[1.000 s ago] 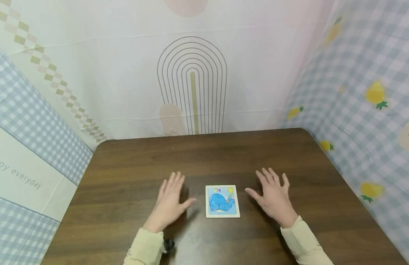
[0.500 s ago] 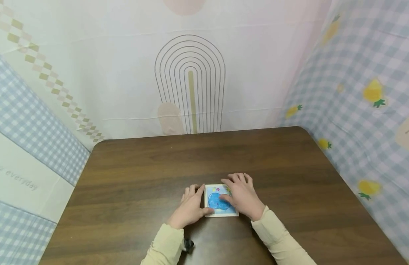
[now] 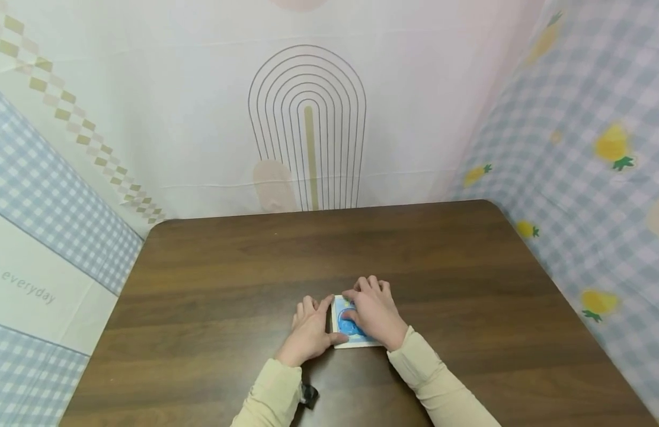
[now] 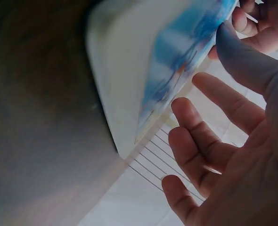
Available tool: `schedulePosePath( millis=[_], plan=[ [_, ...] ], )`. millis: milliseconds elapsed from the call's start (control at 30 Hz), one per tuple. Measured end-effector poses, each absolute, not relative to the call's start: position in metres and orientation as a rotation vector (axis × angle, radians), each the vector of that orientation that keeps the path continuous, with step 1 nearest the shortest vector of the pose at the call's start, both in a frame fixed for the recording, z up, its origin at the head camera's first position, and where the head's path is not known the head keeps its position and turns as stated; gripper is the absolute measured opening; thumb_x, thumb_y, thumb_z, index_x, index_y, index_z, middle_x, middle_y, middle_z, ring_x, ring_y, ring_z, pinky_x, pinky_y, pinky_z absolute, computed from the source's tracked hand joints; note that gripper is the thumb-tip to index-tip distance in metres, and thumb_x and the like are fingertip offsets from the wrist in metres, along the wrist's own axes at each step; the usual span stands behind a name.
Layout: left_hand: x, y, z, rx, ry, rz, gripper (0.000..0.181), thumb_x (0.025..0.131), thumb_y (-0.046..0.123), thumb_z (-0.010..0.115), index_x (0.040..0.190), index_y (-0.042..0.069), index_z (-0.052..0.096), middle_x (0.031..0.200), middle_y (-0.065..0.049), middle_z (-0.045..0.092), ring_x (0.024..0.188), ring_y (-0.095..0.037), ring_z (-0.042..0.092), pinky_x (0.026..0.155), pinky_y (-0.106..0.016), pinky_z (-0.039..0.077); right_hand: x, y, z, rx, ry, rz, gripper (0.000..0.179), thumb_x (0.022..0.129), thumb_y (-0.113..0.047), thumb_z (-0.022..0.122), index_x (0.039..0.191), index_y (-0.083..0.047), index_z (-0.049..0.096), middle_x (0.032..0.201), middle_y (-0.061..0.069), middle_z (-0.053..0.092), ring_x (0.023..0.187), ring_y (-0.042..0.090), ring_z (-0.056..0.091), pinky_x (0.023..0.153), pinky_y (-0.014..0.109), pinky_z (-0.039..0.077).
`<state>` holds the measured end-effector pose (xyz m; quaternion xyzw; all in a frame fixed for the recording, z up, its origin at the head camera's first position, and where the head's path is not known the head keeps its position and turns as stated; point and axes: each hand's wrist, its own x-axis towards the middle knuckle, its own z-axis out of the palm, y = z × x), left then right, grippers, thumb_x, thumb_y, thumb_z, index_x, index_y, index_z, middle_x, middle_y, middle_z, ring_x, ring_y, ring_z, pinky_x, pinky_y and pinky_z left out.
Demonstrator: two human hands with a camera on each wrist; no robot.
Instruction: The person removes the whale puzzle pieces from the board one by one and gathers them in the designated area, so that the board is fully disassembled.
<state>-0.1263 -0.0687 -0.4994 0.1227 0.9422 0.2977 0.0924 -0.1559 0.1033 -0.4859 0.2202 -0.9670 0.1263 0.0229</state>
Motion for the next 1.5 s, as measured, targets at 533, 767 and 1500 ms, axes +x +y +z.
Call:
schedulePosePath(
  millis=[533,767,1500],
  plan=[
    [-0.128,-0.070,-0.501,0.355,2.781,0.865,0.088,0.078,0.046,0.079,0.148,0.011,0.040,0.103,-0.007,0.039,0.092,-0.026,0.032,0.081,-0.037,0.030,-0.158,0.098,-0.486,0.682,-2.971,0.184,0.029,0.080,-0.043,0.077,0.099,-0.022,0.074,0.097,0.000,0.058,0.098,0.027,0.052,0.092,0.055,0.036],
    [-0.127,-0.070,-0.500,0.350,2.788,0.867,0.088,0.077,0.047,0.079,0.148,0.012,0.041,0.104,-0.008,0.039,0.093,-0.025,0.032,0.080,-0.037,0.030,-0.158,0.097,-0.483,0.688,-2.981,0.192,0.028,0.078,-0.042,0.078,0.099,-0.023,0.076,0.097,0.000,0.059,0.097,0.026,0.052,0.091,0.055,0.036],
    [-0.128,-0.070,-0.501,0.317,2.784,0.907,0.088,0.074,0.045,0.082,0.146,0.012,0.043,0.102,-0.006,0.039,0.092,-0.025,0.033,0.078,-0.036,0.030,-0.162,0.091,-0.485,0.628,-3.083,0.378,0.027,0.077,-0.030,0.082,0.087,-0.016,0.061,0.089,0.001,0.051,0.083,0.024,0.050,0.072,0.042,0.039]
  ],
)
